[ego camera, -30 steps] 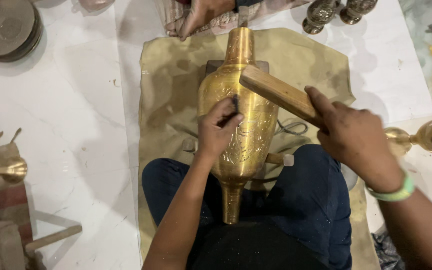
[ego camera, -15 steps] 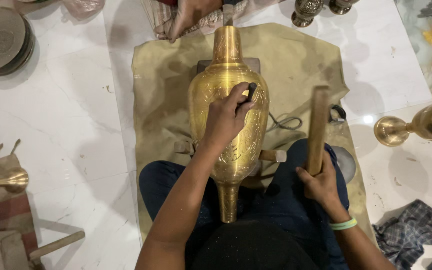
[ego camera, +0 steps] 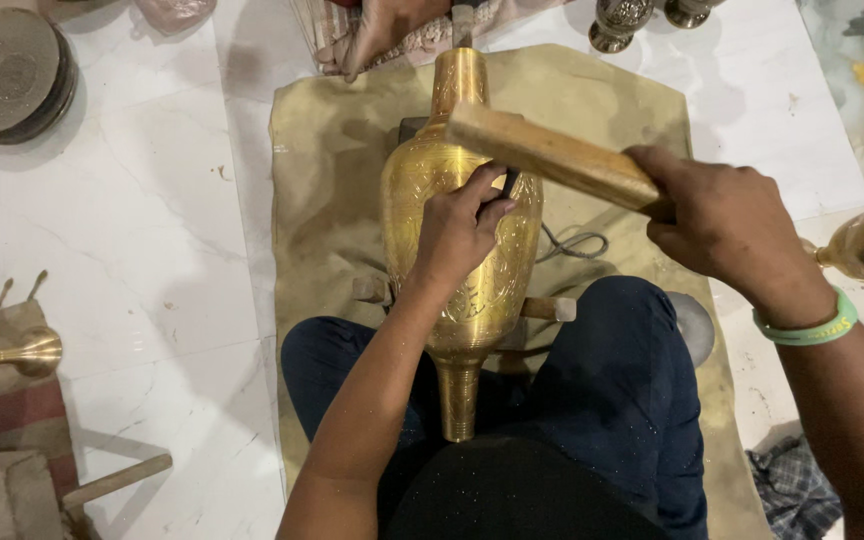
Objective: The person sits cross-legged on the floor with a large brass vase resting on a support on their lap. They hold a small chisel against the vase surface with one hand and strike it with a wooden mallet in the other hand, repeatedly carving decorative floral patterns into the brass.
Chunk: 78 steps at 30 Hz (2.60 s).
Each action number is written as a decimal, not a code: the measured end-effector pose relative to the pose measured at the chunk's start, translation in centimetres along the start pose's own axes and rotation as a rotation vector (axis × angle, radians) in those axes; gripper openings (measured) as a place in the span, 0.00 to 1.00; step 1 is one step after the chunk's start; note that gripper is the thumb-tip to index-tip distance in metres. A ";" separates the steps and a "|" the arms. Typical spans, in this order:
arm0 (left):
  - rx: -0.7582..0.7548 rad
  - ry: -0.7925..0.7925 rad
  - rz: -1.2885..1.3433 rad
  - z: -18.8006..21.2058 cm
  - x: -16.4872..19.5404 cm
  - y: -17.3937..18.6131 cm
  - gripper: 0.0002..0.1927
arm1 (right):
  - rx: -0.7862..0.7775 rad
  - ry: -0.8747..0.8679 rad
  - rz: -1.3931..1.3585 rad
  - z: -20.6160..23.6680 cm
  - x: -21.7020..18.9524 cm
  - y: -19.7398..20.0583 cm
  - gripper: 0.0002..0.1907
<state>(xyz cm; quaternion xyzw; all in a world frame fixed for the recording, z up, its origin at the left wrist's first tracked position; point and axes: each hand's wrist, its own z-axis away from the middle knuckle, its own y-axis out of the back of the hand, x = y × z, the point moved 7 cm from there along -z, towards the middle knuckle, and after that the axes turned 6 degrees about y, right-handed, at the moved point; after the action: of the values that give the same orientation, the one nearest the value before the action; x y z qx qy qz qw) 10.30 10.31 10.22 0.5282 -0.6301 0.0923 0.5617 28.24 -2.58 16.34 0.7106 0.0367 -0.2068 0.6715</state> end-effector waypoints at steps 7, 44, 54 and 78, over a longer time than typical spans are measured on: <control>-0.004 0.005 -0.024 -0.2 0.1 0.1 0.20 | -0.004 0.023 -0.010 0.1 0.1 -1.3 0.40; 0.012 0.053 0.025 0.2 -0.4 0.0 0.22 | 0.056 0.179 -0.094 -0.4 -1.3 -0.5 0.43; -0.001 -0.003 0.037 0.0 0.2 0.0 0.22 | 0.086 0.090 -0.053 -0.1 -1.0 0.2 0.38; 0.060 0.409 0.682 -0.1 -3.7 2.3 0.26 | -0.138 -0.174 -0.117 4.8 -0.2 -5.8 0.41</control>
<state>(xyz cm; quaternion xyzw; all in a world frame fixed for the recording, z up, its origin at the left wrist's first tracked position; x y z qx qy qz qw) 7.89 13.40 8.35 0.2755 -0.6413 0.3953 0.5971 24.92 -6.66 10.90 0.6388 0.0339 -0.3037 0.7061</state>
